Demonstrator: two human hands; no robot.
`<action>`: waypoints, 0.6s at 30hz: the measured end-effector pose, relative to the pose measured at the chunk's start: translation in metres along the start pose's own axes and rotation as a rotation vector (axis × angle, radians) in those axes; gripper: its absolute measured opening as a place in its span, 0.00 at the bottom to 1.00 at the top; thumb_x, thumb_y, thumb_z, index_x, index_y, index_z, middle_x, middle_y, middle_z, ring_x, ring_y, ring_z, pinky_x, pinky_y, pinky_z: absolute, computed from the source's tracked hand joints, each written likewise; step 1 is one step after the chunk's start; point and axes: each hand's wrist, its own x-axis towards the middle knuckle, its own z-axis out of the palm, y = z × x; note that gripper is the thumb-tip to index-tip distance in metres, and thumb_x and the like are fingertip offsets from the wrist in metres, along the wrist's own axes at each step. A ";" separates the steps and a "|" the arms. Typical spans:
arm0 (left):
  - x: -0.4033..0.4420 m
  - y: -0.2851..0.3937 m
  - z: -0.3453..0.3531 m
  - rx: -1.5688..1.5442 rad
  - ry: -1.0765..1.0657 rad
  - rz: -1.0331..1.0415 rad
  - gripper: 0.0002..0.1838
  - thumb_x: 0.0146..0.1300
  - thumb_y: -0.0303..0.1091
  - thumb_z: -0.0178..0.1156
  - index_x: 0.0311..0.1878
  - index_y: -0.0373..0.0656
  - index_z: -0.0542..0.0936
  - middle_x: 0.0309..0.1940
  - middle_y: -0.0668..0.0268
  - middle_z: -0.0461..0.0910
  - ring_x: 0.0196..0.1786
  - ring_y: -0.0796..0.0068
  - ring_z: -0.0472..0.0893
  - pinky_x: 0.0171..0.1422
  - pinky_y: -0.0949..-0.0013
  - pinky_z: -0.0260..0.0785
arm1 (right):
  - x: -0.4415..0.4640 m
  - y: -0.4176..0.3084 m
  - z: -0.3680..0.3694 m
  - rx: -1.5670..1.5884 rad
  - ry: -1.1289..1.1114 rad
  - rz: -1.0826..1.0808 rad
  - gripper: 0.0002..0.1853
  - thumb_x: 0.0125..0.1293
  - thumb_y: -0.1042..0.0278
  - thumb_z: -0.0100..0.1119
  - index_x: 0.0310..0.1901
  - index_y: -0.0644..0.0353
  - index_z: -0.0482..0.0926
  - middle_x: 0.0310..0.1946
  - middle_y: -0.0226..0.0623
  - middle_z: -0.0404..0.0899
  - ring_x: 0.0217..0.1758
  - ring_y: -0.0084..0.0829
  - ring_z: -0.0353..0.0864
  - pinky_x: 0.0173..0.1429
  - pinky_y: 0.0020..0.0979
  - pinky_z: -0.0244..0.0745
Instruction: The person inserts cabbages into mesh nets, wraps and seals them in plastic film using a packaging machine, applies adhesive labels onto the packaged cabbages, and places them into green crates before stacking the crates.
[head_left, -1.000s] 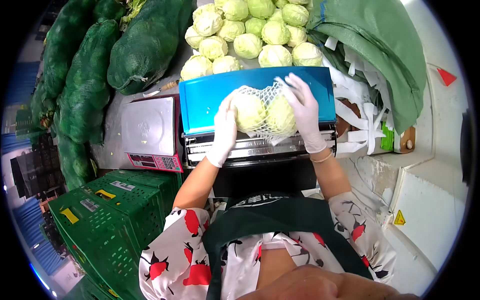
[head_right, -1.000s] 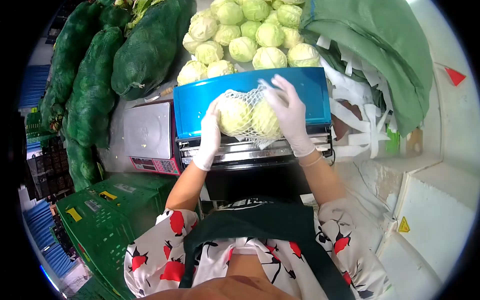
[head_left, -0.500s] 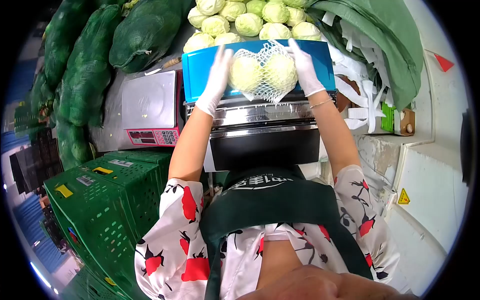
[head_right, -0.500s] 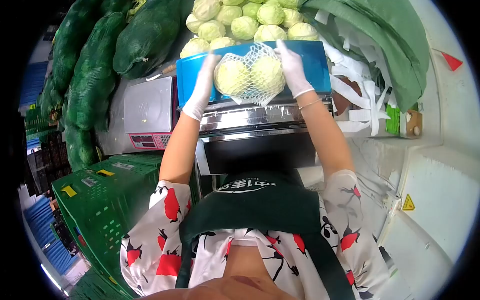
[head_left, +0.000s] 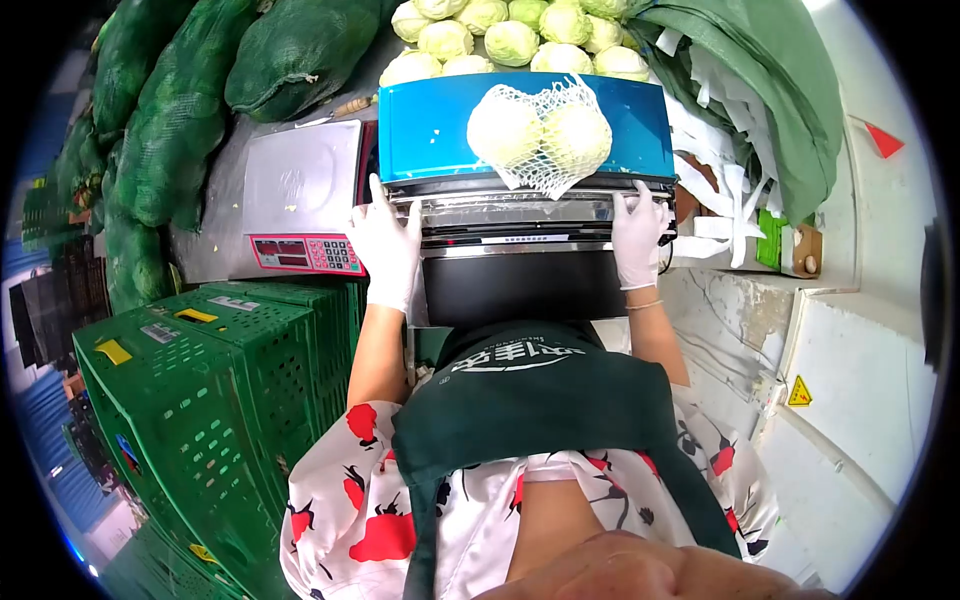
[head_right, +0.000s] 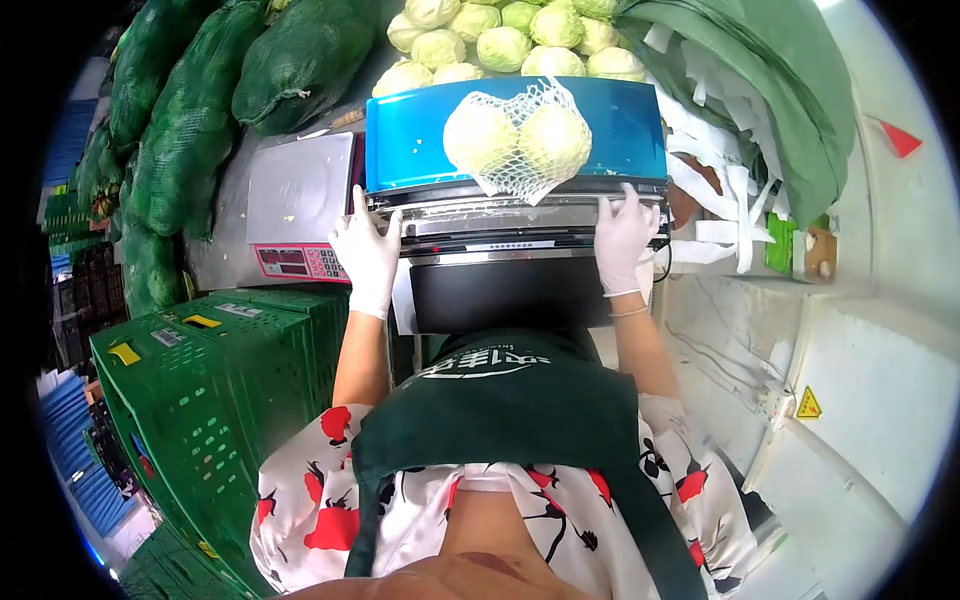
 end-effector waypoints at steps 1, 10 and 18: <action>-0.006 -0.003 0.002 -0.042 -0.008 -0.004 0.46 0.56 0.47 0.72 0.73 0.34 0.64 0.35 0.65 0.83 0.47 0.61 0.78 0.55 0.55 0.64 | 0.001 0.004 -0.002 0.024 -0.019 -0.004 0.20 0.66 0.59 0.65 0.56 0.58 0.79 0.28 0.29 0.79 0.46 0.33 0.76 0.77 0.49 0.50; -0.006 0.013 0.001 -1.259 -0.346 -0.068 0.15 0.67 0.28 0.61 0.56 0.39 0.84 0.35 0.65 0.84 0.40 0.77 0.77 0.50 0.70 0.71 | 0.013 -0.010 -0.070 1.125 -0.446 0.362 0.10 0.72 0.71 0.59 0.48 0.65 0.84 0.40 0.35 0.83 0.50 0.22 0.78 0.57 0.23 0.70; 0.073 0.040 -0.088 -1.357 -0.346 0.279 0.51 0.55 0.43 0.75 0.76 0.36 0.59 0.69 0.47 0.68 0.73 0.56 0.67 0.79 0.56 0.53 | 0.088 -0.068 -0.172 0.888 -0.475 -0.030 0.20 0.60 0.85 0.55 0.56 0.71 0.79 0.64 0.51 0.75 0.70 0.42 0.72 0.76 0.41 0.61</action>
